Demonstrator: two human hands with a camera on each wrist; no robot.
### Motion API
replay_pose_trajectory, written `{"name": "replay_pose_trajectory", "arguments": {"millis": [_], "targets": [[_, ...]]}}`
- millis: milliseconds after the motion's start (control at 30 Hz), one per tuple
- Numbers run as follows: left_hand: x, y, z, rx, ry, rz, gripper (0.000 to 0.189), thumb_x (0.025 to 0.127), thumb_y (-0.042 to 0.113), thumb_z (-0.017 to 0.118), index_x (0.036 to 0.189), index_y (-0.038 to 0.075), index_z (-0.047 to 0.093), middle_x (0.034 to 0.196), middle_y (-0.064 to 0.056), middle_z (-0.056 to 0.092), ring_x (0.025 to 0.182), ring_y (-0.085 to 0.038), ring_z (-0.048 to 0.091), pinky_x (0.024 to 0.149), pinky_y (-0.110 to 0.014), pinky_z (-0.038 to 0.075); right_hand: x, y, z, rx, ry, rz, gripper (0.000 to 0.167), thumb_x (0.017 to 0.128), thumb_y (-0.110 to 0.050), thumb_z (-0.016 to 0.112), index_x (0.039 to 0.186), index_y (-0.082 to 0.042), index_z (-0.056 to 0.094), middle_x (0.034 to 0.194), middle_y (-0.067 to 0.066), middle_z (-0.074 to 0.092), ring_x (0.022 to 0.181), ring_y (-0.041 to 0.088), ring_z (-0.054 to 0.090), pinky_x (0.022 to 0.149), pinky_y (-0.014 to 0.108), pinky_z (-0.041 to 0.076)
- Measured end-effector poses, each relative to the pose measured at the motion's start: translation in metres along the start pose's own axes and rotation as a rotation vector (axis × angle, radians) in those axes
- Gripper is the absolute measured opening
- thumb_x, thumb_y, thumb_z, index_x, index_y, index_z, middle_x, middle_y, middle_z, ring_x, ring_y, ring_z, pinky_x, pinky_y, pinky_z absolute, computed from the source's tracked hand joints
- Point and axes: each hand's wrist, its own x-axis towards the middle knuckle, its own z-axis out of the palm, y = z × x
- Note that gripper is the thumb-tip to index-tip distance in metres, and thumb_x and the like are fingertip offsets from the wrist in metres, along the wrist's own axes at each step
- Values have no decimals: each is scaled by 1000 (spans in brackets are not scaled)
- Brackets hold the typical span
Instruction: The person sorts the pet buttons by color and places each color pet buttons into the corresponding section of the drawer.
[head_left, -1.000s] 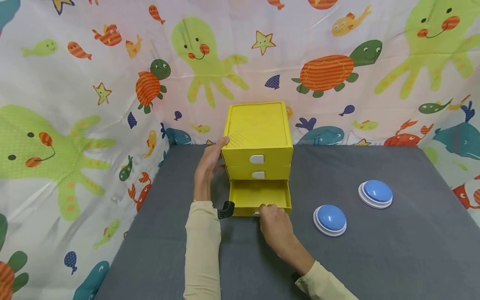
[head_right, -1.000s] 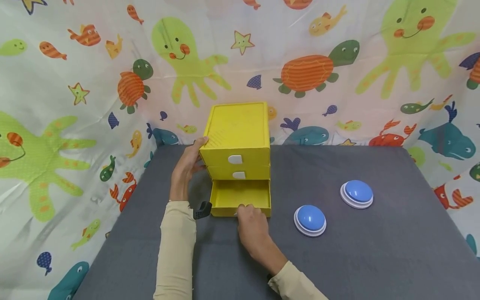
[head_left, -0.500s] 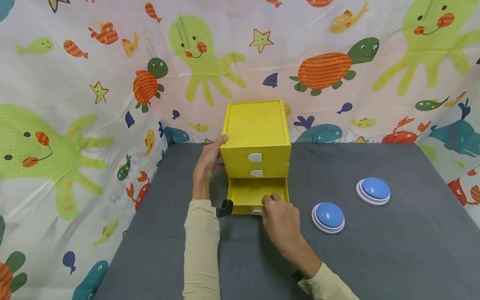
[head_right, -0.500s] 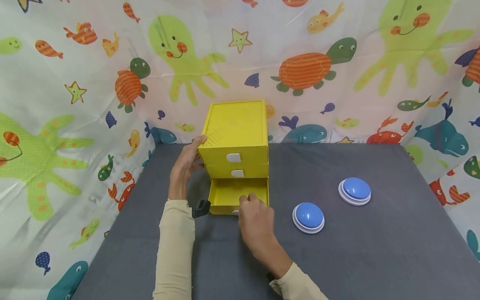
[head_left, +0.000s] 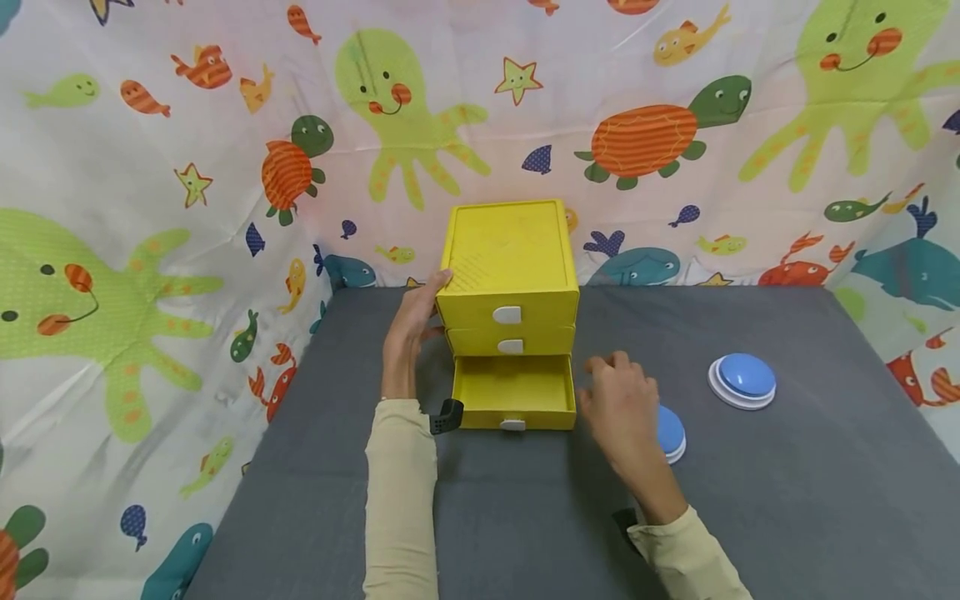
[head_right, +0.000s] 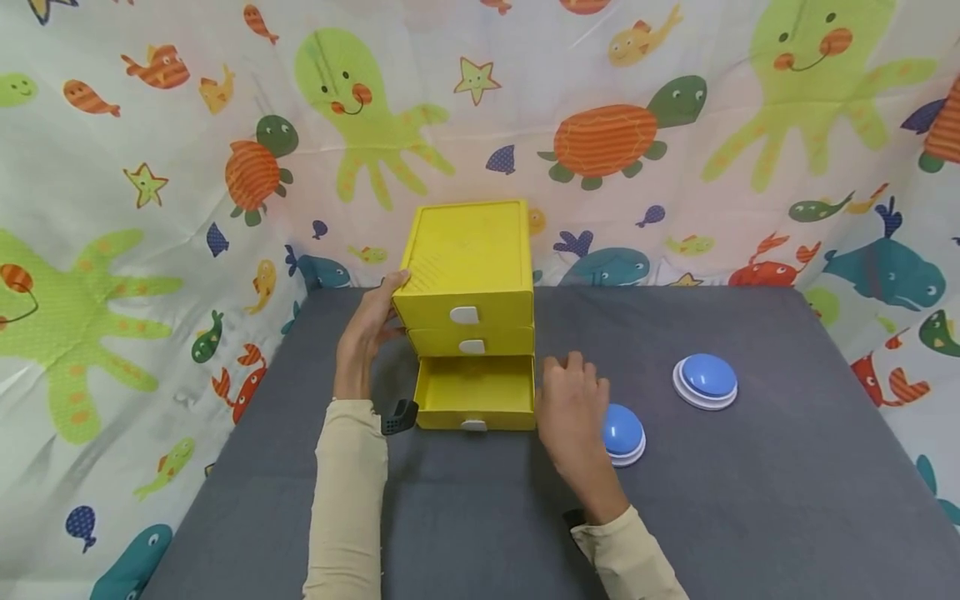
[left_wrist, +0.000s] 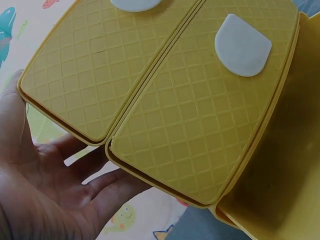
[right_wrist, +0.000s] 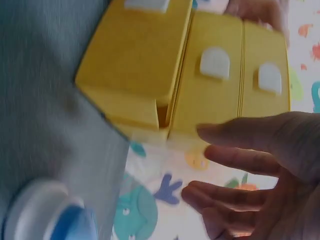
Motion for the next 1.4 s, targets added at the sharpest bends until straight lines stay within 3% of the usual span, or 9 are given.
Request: {"name": "replay_pose_trajectory", "arguments": {"millis": [200,333,533,733,1067,1200,1400], "targets": [[-1,0,0,-14,-3,4,81,93,71,60,149,12,54,151,-9,55,147,-28,50,116,-59,46,7,27,-15,-23,-252,131,50,88,-13,82,133,0,66,126,34,59,111,58,57,88,74,45],[-1,-1,0,-24,0,17,79,94,70,59,146,11,56,147,-10,57,145,-29,51,115,-60,46,9,44,-16,-11,-405,192,62,86,-14,84,141,1,59,132,40,52,118,64,50,91,82,40],[-3,-1,0,-19,2,10,80,93,71,60,146,12,56,147,-10,56,144,-28,52,115,-60,46,7,59,-12,-12,-531,254,77,77,-15,92,142,3,55,134,45,46,123,70,44,95,90,33],[-6,-1,-2,-10,-3,13,80,94,70,59,146,10,56,149,-11,54,146,-29,51,115,-60,46,0,69,-6,-5,-561,262,74,74,-14,94,134,4,56,125,44,49,119,71,47,88,89,39],[-2,-1,-2,-10,-14,15,82,94,71,58,150,11,53,149,-11,54,146,-30,50,116,-59,46,-4,72,-4,19,-512,271,55,75,-7,83,122,5,57,117,43,49,111,68,50,78,76,49],[-2,0,-2,-8,-20,12,82,94,71,58,150,11,53,151,-11,53,148,-29,49,116,-59,46,-6,73,-4,16,-501,263,46,74,-4,75,116,5,58,115,43,49,108,67,50,75,73,50],[-1,1,-2,-7,-15,10,83,94,71,59,151,12,52,152,-10,52,148,-29,48,117,-59,46,-2,74,-7,31,-513,273,44,76,-6,75,116,5,60,116,41,49,109,66,50,75,74,49]]}}
